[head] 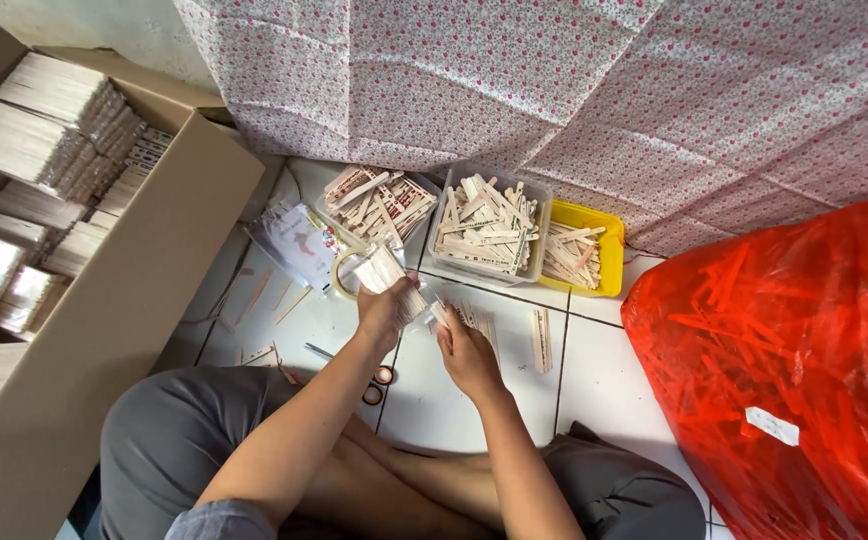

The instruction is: The person sits on the floor and packs small wooden sticks into a clear plastic bag. They align the sticks, insert them into the bag, and adjust the bundle to fit. The person repeats this process with additional sticks from nearby containers.

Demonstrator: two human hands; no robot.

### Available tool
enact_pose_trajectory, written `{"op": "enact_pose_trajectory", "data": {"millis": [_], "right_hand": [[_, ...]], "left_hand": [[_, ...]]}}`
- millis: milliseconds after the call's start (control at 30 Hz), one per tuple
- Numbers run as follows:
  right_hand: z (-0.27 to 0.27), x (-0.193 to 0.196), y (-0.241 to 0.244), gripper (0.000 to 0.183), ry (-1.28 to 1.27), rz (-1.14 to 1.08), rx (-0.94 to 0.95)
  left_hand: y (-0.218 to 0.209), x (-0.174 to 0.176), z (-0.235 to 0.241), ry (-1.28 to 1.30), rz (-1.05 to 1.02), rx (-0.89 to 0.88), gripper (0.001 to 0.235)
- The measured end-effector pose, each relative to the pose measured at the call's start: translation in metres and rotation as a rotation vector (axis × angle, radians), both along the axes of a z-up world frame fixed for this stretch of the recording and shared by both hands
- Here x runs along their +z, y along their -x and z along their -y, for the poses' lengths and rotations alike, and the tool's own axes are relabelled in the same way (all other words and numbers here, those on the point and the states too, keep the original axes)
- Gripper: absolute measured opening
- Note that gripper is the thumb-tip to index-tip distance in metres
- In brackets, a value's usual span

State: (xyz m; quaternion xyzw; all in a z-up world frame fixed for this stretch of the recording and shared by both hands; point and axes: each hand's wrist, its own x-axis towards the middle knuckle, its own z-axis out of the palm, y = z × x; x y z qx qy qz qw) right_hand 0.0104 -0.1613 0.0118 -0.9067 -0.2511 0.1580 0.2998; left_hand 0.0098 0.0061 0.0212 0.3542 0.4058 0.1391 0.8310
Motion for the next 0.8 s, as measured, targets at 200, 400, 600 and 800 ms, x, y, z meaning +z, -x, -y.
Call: {"op": "enact_pose_trajectory", "data": {"millis": [200,400,600,800], "right_hand": [[-0.002,-0.014,-0.003,0.056,0.078,-0.013,-0.078],[-0.008,0.016,0.006,0.061,0.082,-0.067,-0.064],[0.003,0.018,-0.011,0.086,-0.173,-0.439,0.006],[0.021,-0.020,-0.028,0.063,-0.368,-0.353,-0.035]], "left_hand": [[-0.002,-0.015,0.009,-0.039,0.006,-0.023,0.068],[-0.002,-0.045,0.029,-0.054,0.031,-0.076,0.060],[0.001,-0.034,0.023,0.000,0.008,-0.052,0.072],[0.001,-0.034,0.018,0.015,0.011,-0.074,0.071]]}}
